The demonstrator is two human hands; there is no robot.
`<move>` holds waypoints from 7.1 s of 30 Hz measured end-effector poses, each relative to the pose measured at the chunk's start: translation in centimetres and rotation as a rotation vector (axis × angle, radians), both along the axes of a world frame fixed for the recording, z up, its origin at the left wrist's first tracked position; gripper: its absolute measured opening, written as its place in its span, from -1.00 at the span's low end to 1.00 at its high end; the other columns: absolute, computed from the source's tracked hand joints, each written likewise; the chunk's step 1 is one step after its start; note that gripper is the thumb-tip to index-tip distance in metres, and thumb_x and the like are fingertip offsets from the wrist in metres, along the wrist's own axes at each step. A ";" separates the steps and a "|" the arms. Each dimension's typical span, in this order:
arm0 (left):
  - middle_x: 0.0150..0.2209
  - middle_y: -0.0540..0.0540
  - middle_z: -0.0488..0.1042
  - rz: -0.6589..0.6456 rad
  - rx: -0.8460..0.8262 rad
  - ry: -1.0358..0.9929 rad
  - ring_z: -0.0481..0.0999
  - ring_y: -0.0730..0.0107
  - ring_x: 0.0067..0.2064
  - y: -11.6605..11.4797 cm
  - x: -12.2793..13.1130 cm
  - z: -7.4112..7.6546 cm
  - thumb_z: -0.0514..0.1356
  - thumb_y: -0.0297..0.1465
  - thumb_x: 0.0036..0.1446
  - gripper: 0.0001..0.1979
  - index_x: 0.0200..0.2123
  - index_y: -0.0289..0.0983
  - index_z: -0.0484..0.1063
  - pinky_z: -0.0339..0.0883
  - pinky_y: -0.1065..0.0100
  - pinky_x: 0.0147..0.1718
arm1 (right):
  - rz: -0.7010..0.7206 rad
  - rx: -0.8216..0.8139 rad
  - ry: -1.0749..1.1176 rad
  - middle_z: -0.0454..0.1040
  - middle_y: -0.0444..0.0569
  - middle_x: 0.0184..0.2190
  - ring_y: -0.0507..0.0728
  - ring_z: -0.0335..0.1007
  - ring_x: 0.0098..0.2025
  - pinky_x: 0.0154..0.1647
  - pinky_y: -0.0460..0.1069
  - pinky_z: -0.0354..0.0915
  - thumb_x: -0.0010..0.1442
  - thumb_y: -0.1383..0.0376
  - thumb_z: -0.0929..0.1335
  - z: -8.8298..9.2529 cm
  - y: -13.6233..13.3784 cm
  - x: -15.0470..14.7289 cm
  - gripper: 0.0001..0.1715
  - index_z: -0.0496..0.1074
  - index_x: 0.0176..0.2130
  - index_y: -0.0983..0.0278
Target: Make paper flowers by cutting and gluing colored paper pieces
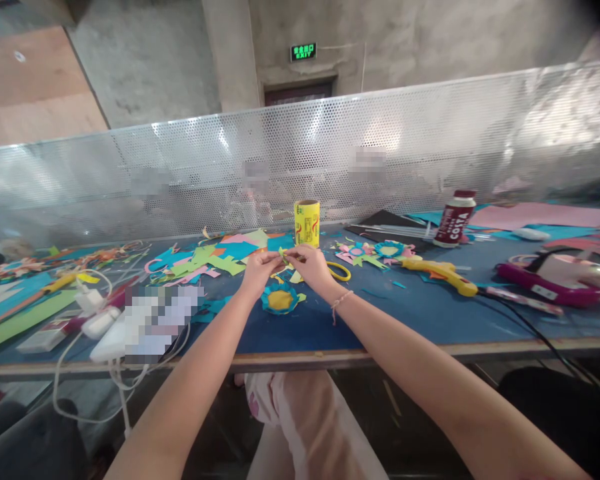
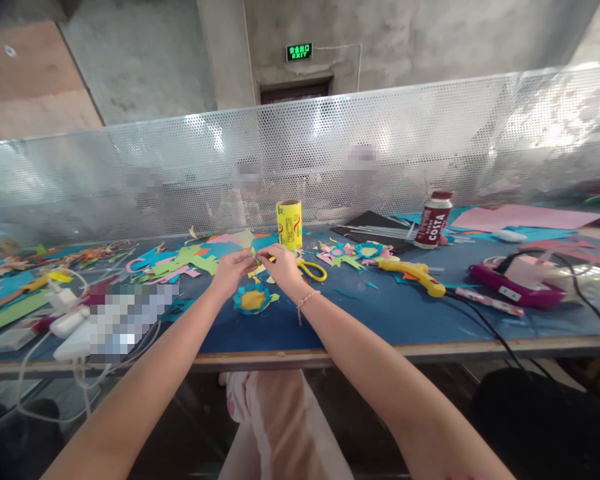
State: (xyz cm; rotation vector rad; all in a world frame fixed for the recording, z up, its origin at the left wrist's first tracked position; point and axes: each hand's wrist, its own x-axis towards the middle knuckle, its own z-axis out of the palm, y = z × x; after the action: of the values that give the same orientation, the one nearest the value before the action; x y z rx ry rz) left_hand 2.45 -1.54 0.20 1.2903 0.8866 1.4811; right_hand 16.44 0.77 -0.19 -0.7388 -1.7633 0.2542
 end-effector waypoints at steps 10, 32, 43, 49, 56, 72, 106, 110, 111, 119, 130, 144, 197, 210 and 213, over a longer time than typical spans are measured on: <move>-0.43 -0.12 0.49 -0.022 0.021 -0.028 0.49 0.33 -0.38 -0.1 0.3 -0.1 0.29 -0.30 -0.19 -0.71 -0.41 -0.38 0.44 0.35 0.22 -0.22 | -0.055 0.128 -0.247 0.38 0.04 -0.36 0.06 0.31 -0.33 -0.31 -0.05 0.30 0.09 0.40 0.25 0.1 -1.0 -0.4 -0.74 0.48 -0.24 0.30; -0.50 -0.09 0.49 -0.009 -0.007 -0.023 0.49 0.37 -0.43 0.0 0.0 -0.1 0.33 -0.30 -0.27 -0.71 -0.47 -0.37 0.44 0.34 0.25 -0.23 | 0.190 -0.314 0.049 0.43 -0.06 -0.49 0.04 0.35 -0.39 -0.32 -0.05 0.28 -0.03 0.24 0.35 -0.3 1.0 0.2 -0.80 0.53 -0.39 0.27; -0.51 -0.08 0.48 -0.002 0.016 -0.003 0.49 0.37 -0.44 0.2 -0.1 -0.3 0.32 -0.31 -0.24 -0.74 -0.48 -0.35 0.41 0.35 0.28 -0.26 | 0.285 -0.500 0.199 0.50 -0.05 -0.44 0.02 0.38 -0.41 -0.37 -0.07 0.31 -0.09 0.21 0.37 -0.2 0.8 0.1 -0.77 0.50 -0.41 0.30; -0.51 -0.08 0.48 0.001 0.009 0.010 0.49 0.36 -0.44 0.1 0.0 -0.2 0.29 -0.34 -0.22 -0.77 -0.45 -0.35 0.42 0.35 0.29 -0.29 | 0.222 -0.414 0.120 0.43 -0.11 -0.54 -0.01 0.31 -0.52 -0.48 -0.09 0.28 -0.01 0.21 0.30 -0.3 0.9 -0.1 -0.78 0.44 -0.40 0.30; -0.57 -0.02 0.44 0.044 -0.010 0.033 0.45 0.40 -0.49 0.2 -0.1 -0.1 0.27 -0.38 -0.23 -0.83 -0.51 -0.32 0.38 0.34 0.32 -0.35 | 0.106 -0.284 0.024 0.41 -0.11 -0.54 0.02 0.31 -0.47 -0.41 -0.06 0.27 -0.01 0.26 0.26 -0.7 0.9 -0.3 -0.83 0.39 -0.43 0.30; -0.51 -0.09 0.45 0.135 0.058 0.248 0.44 0.37 -0.45 0.6 -0.6 -0.5 0.23 -0.29 -0.13 -0.81 -0.46 -0.30 0.44 0.32 0.35 -0.40 | 0.182 -0.422 0.048 0.32 -0.16 -0.61 -0.02 0.27 -0.55 -0.52 -0.11 0.27 0.00 0.27 0.25 -0.7 0.8 -0.5 -0.86 0.30 -0.53 0.28; -0.59 0.00 0.34 0.059 -0.048 0.088 0.32 0.54 -0.53 0.4 -0.6 -0.2 0.33 -0.29 -0.30 -0.71 -0.53 -0.36 0.38 0.23 0.43 -0.46 | 0.410 -0.820 0.319 0.35 -0.16 -0.58 -0.04 0.34 -0.47 -0.50 -0.15 0.22 -0.10 0.25 0.40 0.3 -0.3 -0.4 -0.81 0.35 -0.52 0.31; -0.57 0.01 0.36 0.078 -0.029 0.092 0.34 0.54 -0.53 0.3 -0.5 -0.1 0.34 -0.29 -0.32 -0.67 -0.48 -0.35 0.36 0.25 0.43 -0.47 | 0.421 -0.818 0.343 0.30 -0.18 -0.59 -0.06 0.27 -0.49 -0.52 -0.17 0.19 -0.12 0.17 0.41 0.3 -0.1 -0.2 -0.74 0.34 -0.51 0.31; -0.56 0.01 0.36 0.080 -0.027 0.093 0.34 0.53 -0.53 0.4 -0.5 -0.1 0.35 -0.29 -0.33 -0.67 -0.48 -0.34 0.35 0.25 0.43 -0.47 | 0.435 -0.824 0.349 0.30 -0.19 -0.59 -0.07 0.26 -0.49 -0.52 -0.17 0.18 -0.13 0.16 0.41 0.3 -0.1 -0.2 -0.73 0.34 -0.50 0.31; -0.56 0.02 0.35 0.032 -0.024 0.082 0.34 0.54 -0.54 0.3 -0.4 0.0 0.34 -0.30 -0.33 -0.67 -0.47 -0.33 0.35 0.24 0.44 -0.49 | 0.542 -0.875 0.415 0.23 -0.23 -0.60 -0.10 0.19 -0.54 -0.52 -0.17 0.16 -0.22 0.19 0.45 0.4 -0.3 -0.1 -0.69 0.29 -0.53 0.30; -0.48 0.00 0.38 -0.005 -0.001 0.090 0.37 0.52 -0.48 0.3 -0.5 -0.1 0.32 -0.29 -0.26 -0.71 -0.47 -0.33 0.34 0.28 0.44 -0.45 | 0.576 -0.919 0.476 0.24 -0.23 -0.61 -0.10 0.19 -0.53 -0.49 -0.15 0.19 -0.22 0.23 0.45 0.5 -0.5 -0.1 -0.71 0.30 -0.53 0.30; -0.52 -0.02 0.40 -0.020 0.046 0.145 0.38 0.50 -0.47 0.2 -0.6 -0.2 0.29 -0.25 -0.20 -0.73 -0.47 -0.33 0.38 0.27 0.43 -0.43 | 0.514 -0.829 0.450 0.28 -0.23 -0.60 -0.07 0.21 -0.55 -0.53 -0.14 0.17 -0.22 0.23 0.43 0.6 -0.4 -0.1 -0.71 0.31 -0.44 0.25; -0.49 -0.02 0.38 0.092 0.116 0.193 0.39 0.45 -0.43 -0.4 -0.4 0.5 0.25 -0.20 -0.16 -0.70 -0.37 -0.26 0.38 0.28 0.46 -0.49 | 0.225 -0.331 0.078 0.44 -0.09 -0.47 0.04 0.29 -0.41 -0.35 -0.04 0.20 -0.03 0.23 0.31 0.8 -0.6 -0.3 -0.81 0.47 -0.40 0.25; -0.52 -0.01 0.36 0.132 0.160 0.217 0.39 0.46 -0.45 -0.3 -0.3 0.3 0.23 -0.22 -0.12 -0.73 -0.36 -0.27 0.38 0.26 0.48 -0.52 | 0.235 -0.341 0.080 0.42 -0.09 -0.48 0.02 0.27 -0.44 -0.40 -0.07 0.21 -0.01 0.20 0.30 0.7 -0.6 -0.4 -0.77 0.46 -0.39 0.28; -0.51 0.00 0.36 0.134 0.162 0.199 0.38 0.48 -0.46 -0.1 -0.3 0.1 0.24 -0.23 -0.14 -0.73 -0.38 -0.27 0.37 0.25 0.49 -0.54 | 0.219 -0.316 0.060 0.42 -0.10 -0.50 0.02 0.27 -0.45 -0.41 -0.07 0.21 0.00 0.20 0.29 0.6 -0.4 -0.3 -0.77 0.45 -0.38 0.29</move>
State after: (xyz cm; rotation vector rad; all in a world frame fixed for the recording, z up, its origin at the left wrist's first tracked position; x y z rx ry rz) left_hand 2.15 -1.64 0.34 1.5436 1.0152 1.5736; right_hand 16.11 0.40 0.38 -0.7512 -1.7677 0.7088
